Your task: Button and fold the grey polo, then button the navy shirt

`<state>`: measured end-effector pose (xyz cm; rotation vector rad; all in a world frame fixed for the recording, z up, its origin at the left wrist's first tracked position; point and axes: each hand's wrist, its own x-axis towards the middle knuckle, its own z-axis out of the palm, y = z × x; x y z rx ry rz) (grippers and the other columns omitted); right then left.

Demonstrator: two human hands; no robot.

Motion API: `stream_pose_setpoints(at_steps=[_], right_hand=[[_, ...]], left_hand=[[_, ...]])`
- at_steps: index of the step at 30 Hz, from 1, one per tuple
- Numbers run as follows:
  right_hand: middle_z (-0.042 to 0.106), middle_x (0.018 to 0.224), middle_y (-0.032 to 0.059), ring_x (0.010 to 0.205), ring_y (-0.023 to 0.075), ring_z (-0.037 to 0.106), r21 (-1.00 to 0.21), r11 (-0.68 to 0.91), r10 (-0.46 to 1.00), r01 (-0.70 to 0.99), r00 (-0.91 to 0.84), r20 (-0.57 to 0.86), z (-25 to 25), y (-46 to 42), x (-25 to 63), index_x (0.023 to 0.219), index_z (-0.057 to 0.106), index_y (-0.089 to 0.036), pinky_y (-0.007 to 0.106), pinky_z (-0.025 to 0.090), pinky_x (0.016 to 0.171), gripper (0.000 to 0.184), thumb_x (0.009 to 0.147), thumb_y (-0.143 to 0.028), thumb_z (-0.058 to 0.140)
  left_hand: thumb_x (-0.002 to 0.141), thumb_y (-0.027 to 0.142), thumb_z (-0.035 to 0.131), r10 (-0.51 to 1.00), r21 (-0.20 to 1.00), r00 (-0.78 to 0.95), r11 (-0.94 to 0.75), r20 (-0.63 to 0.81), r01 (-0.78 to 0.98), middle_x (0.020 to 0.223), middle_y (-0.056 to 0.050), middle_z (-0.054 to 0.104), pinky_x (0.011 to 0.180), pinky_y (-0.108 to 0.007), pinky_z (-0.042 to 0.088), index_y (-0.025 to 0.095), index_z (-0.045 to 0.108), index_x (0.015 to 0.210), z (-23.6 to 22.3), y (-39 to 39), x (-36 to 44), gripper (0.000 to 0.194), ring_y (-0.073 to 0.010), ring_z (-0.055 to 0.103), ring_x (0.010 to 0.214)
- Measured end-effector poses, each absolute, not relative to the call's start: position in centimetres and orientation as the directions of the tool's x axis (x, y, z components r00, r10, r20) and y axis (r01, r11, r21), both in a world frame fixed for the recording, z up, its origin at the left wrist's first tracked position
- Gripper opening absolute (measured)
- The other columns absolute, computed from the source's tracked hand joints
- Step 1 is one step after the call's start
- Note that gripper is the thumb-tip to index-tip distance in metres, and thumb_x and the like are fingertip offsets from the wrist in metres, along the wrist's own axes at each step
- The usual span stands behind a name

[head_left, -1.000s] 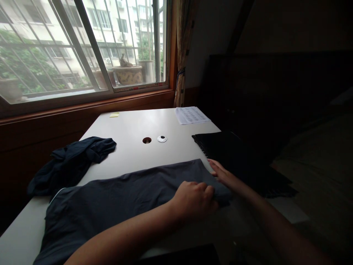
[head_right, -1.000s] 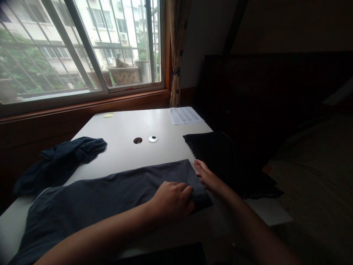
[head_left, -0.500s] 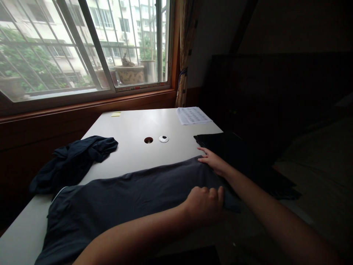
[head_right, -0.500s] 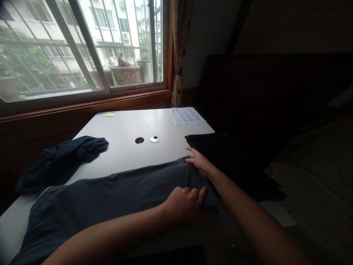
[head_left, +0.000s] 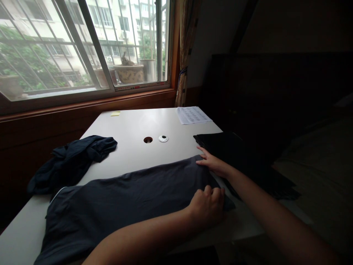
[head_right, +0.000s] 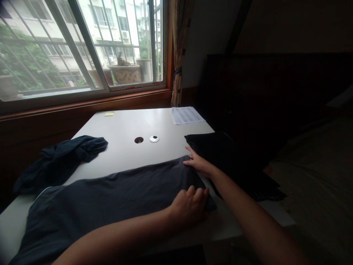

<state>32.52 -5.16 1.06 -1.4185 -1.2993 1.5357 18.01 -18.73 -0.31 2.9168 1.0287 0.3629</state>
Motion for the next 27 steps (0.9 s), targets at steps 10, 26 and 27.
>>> stream_pose_setpoints(at_steps=[10,26,27], right_hand=[[0.058,0.135,0.0154,0.107,0.026,0.068,-0.945,-0.267,0.953,0.19,-0.092,-0.288,-0.1,-5.7,32.6,0.156,0.03,-0.027,0.042,0.052,0.098,0.092,0.076,-0.034,0.077],[0.068,0.121,0.0121,0.105,0.025,0.068,-0.947,-0.17,0.983,0.274,-0.015,-0.181,-1.6,-3.7,31.9,0.155,0.031,-0.025,0.044,0.047,0.103,0.085,0.08,-0.035,0.071],[0.067,0.123,0.0126,0.109,0.0257,0.067,-0.947,-0.165,0.984,0.275,-0.024,-0.178,-1.6,-3.8,32.0,0.156,0.03,-0.025,0.044,0.046,0.105,0.087,0.08,-0.037,0.072]], left_hand=[[0.098,0.031,0.052,0.708,0.166,0.686,-0.706,0.167,0.689,0.113,-0.008,0.064,0.086,-0.036,0.051,0.022,0.065,0.121,3.9,-12.2,6.2,0.027,-0.0243,0.058,0.101],[0.092,0.019,0.055,0.884,0.271,0.43,-0.466,0.182,0.842,0.093,-0.006,0.065,0.078,-0.033,0.048,0.021,0.069,0.086,0.1,-7.6,-5.1,0.015,-0.0224,0.057,0.088],[0.091,0.019,0.056,0.885,0.276,0.424,-0.464,0.195,0.842,0.092,-0.006,0.065,0.078,-0.034,0.048,0.02,0.068,0.085,-0.1,-7.4,-5.1,0.014,-0.0224,0.057,0.088]])
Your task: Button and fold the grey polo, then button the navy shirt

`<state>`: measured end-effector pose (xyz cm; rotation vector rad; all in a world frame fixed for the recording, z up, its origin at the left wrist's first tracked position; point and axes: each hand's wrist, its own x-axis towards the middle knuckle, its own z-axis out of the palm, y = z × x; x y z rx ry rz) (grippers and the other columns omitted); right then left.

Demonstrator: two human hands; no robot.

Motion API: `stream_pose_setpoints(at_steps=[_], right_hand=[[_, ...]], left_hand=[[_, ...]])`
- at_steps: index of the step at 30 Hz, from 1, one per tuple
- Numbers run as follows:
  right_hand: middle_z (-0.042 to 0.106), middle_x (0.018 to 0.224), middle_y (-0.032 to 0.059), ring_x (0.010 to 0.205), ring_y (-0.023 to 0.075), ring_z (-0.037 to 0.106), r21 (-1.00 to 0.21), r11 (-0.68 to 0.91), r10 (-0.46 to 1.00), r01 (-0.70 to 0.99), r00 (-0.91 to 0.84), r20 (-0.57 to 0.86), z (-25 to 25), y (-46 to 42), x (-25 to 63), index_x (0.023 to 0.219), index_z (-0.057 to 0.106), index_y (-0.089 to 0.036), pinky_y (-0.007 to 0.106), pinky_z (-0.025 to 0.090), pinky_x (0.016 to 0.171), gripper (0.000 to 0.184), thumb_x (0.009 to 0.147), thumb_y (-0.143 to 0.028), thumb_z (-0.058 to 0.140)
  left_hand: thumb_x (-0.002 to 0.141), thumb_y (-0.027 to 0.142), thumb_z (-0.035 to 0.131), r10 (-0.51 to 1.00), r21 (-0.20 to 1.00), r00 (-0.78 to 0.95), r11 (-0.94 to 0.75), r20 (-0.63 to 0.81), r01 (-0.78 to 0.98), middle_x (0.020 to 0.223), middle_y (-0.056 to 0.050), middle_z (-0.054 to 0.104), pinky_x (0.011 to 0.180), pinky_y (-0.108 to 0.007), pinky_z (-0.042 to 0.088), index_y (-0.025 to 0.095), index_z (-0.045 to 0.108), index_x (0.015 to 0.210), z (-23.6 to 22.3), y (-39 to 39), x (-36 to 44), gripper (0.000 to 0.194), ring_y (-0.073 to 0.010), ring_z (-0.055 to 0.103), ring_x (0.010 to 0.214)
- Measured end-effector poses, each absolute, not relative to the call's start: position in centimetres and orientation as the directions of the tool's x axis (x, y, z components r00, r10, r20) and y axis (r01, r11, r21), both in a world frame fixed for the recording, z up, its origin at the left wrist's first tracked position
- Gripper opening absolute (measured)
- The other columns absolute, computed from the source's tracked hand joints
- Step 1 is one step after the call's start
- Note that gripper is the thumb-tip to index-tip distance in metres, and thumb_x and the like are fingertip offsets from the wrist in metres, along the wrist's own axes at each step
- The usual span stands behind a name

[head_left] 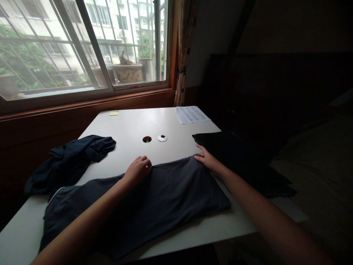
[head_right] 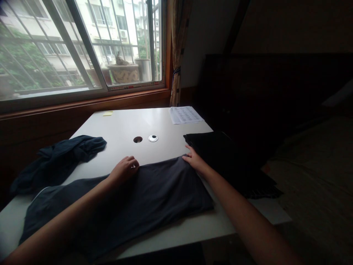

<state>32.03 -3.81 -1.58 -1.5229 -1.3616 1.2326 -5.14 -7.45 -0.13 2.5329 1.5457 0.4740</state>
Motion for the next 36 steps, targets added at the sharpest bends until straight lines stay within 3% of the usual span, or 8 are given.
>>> stream_pose_setpoints(at_steps=[5,12,18,24,31,36], right_hand=[[0.063,0.13,0.0119,0.117,0.0253,0.064,-0.963,-0.165,0.977,0.215,-0.097,-0.19,-1.1,-4.4,32.6,0.159,0.019,-0.031,0.043,0.045,0.107,0.095,0.081,-0.04,0.073],[0.068,0.114,0.0091,0.086,0.022,0.072,-0.95,-0.279,0.949,0.137,-0.115,-0.295,-0.2,-5.4,32.5,0.157,0.02,-0.033,0.037,0.059,0.079,0.092,0.082,-0.036,0.074],[0.072,0.113,0.0099,0.093,0.0214,0.072,-0.969,-0.226,0.962,0.095,-0.137,-0.238,-0.9,-5.2,32.6,0.155,0.028,-0.026,0.038,0.056,0.092,0.085,0.081,-0.025,0.072],[0.072,0.119,0.0107,0.1,0.0235,0.072,-0.966,-0.217,0.966,0.14,-0.11,-0.233,-1.0,-4.8,32.4,0.156,0.029,-0.026,0.042,0.055,0.096,0.084,0.083,-0.024,0.07],[0.061,0.138,0.013,0.109,0.0236,0.069,-0.957,-0.251,0.958,0.145,-0.103,-0.267,-0.7,-4.8,32.2,0.159,0.018,-0.032,0.04,0.054,0.097,0.089,0.087,-0.038,0.069],[0.041,0.156,0.0144,0.118,0.0256,0.065,-0.954,-0.285,0.943,0.097,-0.153,-0.297,0.3,-5.5,32.2,0.158,0.011,-0.041,0.038,0.057,0.089,0.099,0.083,-0.042,0.074]], left_hand=[[0.091,0.019,0.055,0.887,0.312,0.386,-0.453,0.255,0.835,0.092,-0.007,0.061,0.083,-0.036,0.049,0.018,0.066,0.084,-1.3,-6.8,-5.8,0.013,-0.0219,0.057,0.087],[0.09,0.03,0.065,0.845,0.366,0.465,-0.535,0.266,0.762,0.1,-0.006,0.063,0.082,-0.035,0.05,0.022,0.07,0.098,-1.6,-7.0,-7.3,0.013,-0.0219,0.057,0.092],[0.09,0.023,0.059,0.843,0.381,0.474,-0.537,0.253,0.753,0.09,-0.006,0.064,0.079,-0.033,0.048,0.02,0.07,0.085,-1.0,-7.2,-7.5,0.012,-0.0204,0.056,0.086],[0.087,0.02,0.058,0.881,0.407,0.404,-0.473,0.246,0.782,0.088,-0.006,0.061,0.075,-0.032,0.049,0.018,0.066,0.08,-0.9,-7.2,-6.8,0.011,-0.019,0.057,0.081],[0.086,0.021,0.057,0.908,0.407,0.337,-0.414,0.249,0.814,0.088,-0.006,0.061,0.078,-0.034,0.049,0.018,0.064,0.081,-1.2,-7.2,-6.8,0.009,-0.0214,0.057,0.085],[0.088,0.022,0.057,0.906,0.376,0.334,-0.414,0.259,0.829,0.091,-0.006,0.06,0.083,-0.036,0.049,0.018,0.063,0.083,-1.7,-7.2,-6.7,0.008,-0.0217,0.056,0.087]])
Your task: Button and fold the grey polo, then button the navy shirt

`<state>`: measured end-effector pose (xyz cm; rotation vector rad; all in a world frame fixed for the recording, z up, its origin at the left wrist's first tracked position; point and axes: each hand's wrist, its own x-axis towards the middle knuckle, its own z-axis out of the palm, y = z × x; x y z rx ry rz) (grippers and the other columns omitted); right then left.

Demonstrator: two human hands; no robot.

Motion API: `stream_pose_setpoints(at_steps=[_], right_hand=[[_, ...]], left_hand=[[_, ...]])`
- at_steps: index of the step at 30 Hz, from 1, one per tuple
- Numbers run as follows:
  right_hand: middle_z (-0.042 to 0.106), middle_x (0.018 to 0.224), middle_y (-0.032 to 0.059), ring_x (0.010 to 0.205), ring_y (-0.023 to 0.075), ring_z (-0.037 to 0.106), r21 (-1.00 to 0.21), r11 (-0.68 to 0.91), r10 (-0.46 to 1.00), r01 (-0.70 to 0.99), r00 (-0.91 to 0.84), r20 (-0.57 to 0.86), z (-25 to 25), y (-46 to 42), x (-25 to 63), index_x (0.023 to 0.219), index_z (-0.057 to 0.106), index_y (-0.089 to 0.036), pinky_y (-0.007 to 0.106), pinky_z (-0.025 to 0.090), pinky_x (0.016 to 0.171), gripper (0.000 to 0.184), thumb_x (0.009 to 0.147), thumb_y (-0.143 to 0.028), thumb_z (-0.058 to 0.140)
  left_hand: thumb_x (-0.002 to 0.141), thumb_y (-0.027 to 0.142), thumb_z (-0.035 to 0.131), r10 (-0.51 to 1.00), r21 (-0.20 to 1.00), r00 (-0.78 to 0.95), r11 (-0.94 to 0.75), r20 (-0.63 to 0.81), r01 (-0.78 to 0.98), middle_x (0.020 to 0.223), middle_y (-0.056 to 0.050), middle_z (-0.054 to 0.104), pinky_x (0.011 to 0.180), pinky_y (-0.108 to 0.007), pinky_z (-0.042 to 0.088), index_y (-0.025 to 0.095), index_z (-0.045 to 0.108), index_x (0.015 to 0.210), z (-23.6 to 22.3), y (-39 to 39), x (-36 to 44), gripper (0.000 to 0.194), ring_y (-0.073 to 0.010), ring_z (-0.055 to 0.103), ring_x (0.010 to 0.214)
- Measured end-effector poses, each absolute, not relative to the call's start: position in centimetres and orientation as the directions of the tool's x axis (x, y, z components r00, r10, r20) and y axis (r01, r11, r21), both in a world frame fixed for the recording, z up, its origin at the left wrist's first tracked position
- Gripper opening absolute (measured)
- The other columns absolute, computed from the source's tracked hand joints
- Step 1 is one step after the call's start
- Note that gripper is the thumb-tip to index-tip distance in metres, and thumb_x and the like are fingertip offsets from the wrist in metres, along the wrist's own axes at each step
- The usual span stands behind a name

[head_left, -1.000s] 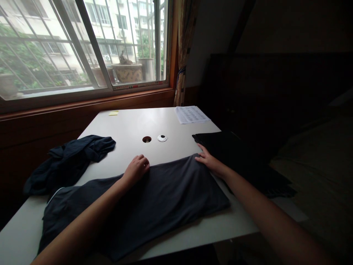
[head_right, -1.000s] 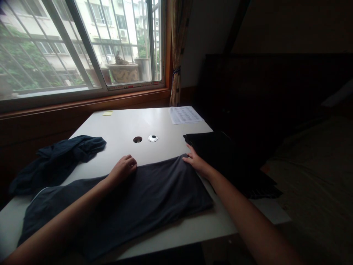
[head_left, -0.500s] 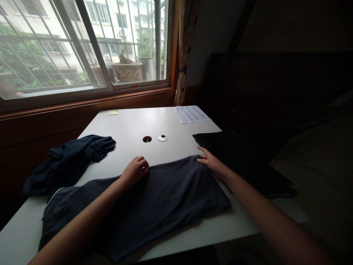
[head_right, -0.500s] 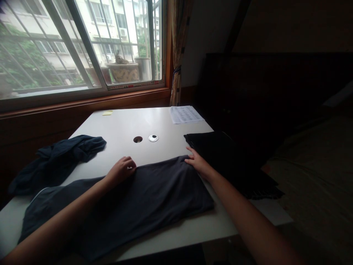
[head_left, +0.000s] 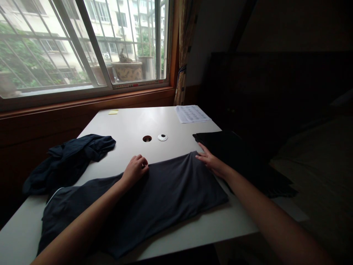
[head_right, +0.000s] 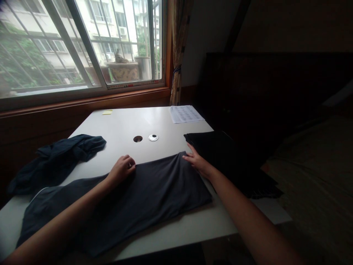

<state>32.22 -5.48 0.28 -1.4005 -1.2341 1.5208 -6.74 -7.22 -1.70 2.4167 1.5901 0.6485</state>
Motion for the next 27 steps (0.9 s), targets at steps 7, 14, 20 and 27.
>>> stream_pose_setpoints(at_steps=[7,14,20,27], right_hand=[[0.065,0.127,0.0113,0.094,0.0212,0.071,-0.918,-0.302,0.935,0.258,-0.106,-0.338,1.6,-6.3,32.9,0.158,0.018,-0.035,0.031,0.056,0.078,0.097,0.08,-0.04,0.076],[0.068,0.076,0.0,0.066,0.0194,0.066,-0.872,-0.312,0.869,0.378,-0.258,-0.423,2.6,-8.8,33.5,0.158,0.02,-0.026,0.027,0.05,0.058,0.099,0.078,-0.036,0.077],[0.072,0.099,0.0043,0.075,0.0201,0.07,-0.841,-0.36,0.829,0.404,-0.275,-0.487,3.2,-11.9,35.0,0.159,0.011,-0.034,0.023,0.047,0.053,0.098,0.082,-0.039,0.073],[0.071,0.115,0.0084,0.103,0.03,0.07,-0.894,-0.315,0.852,0.319,-0.32,-0.414,3.6,-14.8,35.6,0.159,0.016,-0.031,0.043,0.057,0.086,0.101,0.078,-0.037,0.075]], left_hand=[[0.092,0.02,0.054,0.891,0.305,0.362,-0.438,0.275,0.846,0.099,-0.008,0.06,0.088,-0.041,0.048,0.019,0.064,0.091,-0.7,-7.9,-6.5,0.01,-0.0247,0.053,0.093],[0.097,0.03,0.053,0.762,0.259,0.615,-0.647,0.202,0.717,0.104,-0.007,0.061,0.086,-0.037,0.048,0.022,0.064,0.099,3.2,-13.5,-6.4,0.013,-0.0228,0.053,0.096],[0.084,0.029,0.072,0.675,0.396,0.736,-0.69,0.051,0.606,0.115,-0.005,0.061,0.086,-0.034,0.051,0.028,0.061,0.115,3.3,-20.7,-8.8,0.033,-0.0213,0.055,0.101],[0.071,0.028,0.08,0.722,0.323,0.683,-0.677,0.112,0.662,0.1,-0.005,0.064,0.078,-0.035,0.051,0.027,0.062,0.093,2.9,-26.2,-10.8,0.029,-0.0229,0.056,0.09]])
